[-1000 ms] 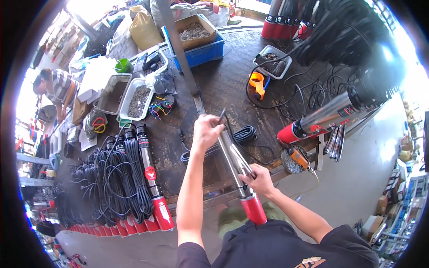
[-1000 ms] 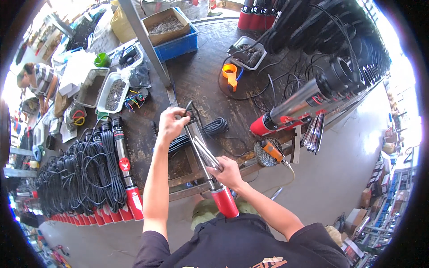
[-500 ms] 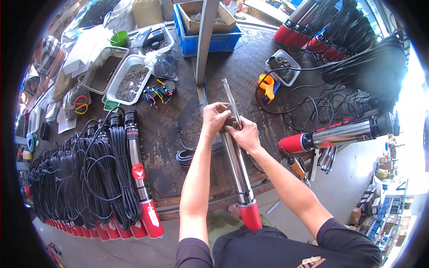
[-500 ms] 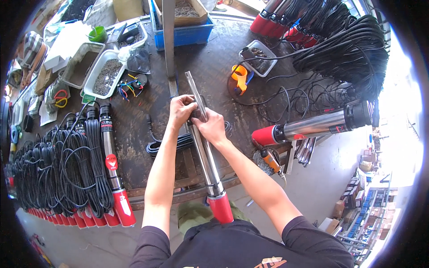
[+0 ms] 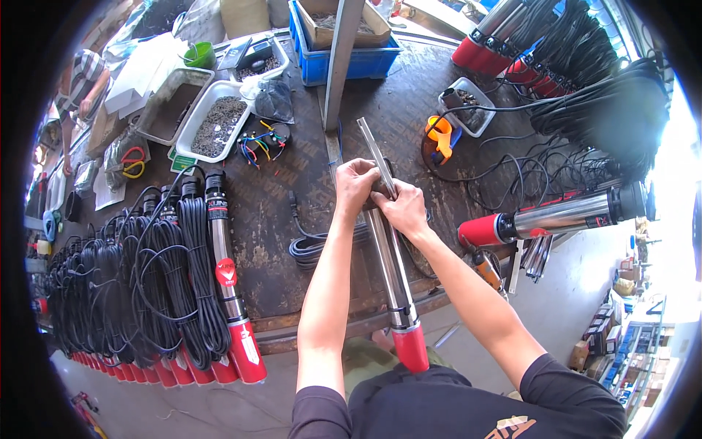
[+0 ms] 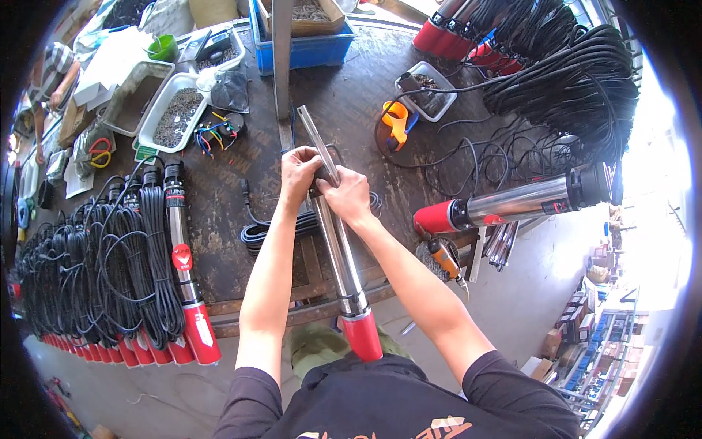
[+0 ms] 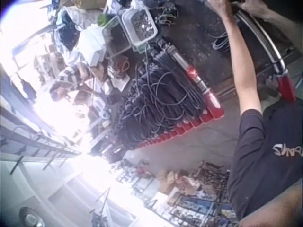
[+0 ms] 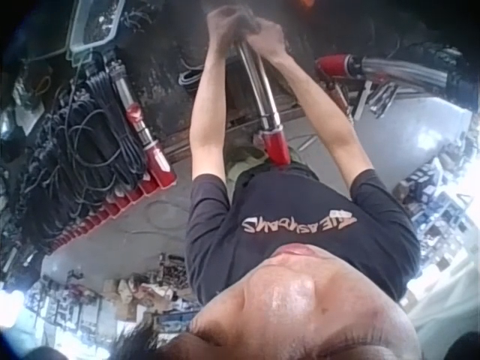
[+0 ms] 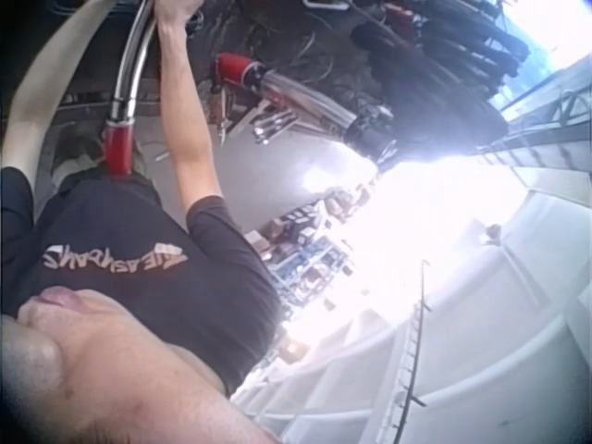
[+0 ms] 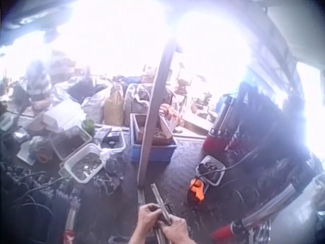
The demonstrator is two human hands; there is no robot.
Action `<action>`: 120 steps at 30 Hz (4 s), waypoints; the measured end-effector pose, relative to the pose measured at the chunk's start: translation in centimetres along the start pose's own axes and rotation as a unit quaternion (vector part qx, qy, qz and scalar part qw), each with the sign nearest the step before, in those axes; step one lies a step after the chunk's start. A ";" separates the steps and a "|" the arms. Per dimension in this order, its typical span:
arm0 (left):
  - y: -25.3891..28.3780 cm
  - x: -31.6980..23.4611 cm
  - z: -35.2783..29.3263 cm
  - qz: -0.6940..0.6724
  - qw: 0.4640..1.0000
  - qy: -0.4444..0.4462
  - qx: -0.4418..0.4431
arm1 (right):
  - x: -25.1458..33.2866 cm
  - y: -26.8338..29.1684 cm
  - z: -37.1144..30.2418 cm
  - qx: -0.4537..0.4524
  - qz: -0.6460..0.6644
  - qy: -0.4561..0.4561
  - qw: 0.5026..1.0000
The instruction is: The person assembles components of cylindrical pumps by hand and using a pneumatic tool, attaching wires and securing parts with fasteners.
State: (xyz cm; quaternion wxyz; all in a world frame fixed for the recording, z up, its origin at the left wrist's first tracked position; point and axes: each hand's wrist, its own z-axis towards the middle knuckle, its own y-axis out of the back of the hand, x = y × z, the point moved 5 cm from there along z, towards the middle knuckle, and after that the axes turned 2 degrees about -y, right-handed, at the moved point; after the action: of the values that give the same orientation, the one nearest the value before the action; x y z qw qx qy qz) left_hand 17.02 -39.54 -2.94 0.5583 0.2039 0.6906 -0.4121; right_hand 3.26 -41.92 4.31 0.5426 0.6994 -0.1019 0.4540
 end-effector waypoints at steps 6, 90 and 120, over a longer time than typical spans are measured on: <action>0.2 -0.2 0.1 -0.006 1.000 0.004 0.002 | 1.4 0.3 -0.9 -0.057 0.052 0.010 0.997; -5.9 1.3 -16.0 0.526 0.836 0.093 -0.126 | -22.2 18.3 -20.2 0.124 -0.336 0.170 0.918; -5.9 -0.2 -16.3 0.489 0.851 0.093 -0.166 | 1.6 1.5 0.6 0.195 -0.106 0.199 0.955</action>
State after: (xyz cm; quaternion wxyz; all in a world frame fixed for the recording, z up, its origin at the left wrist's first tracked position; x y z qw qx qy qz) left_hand 2.91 -29.95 -0.09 0.6467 0.4566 0.6084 0.0560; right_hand 3.51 -42.50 6.50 0.4497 0.6937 0.1733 0.5353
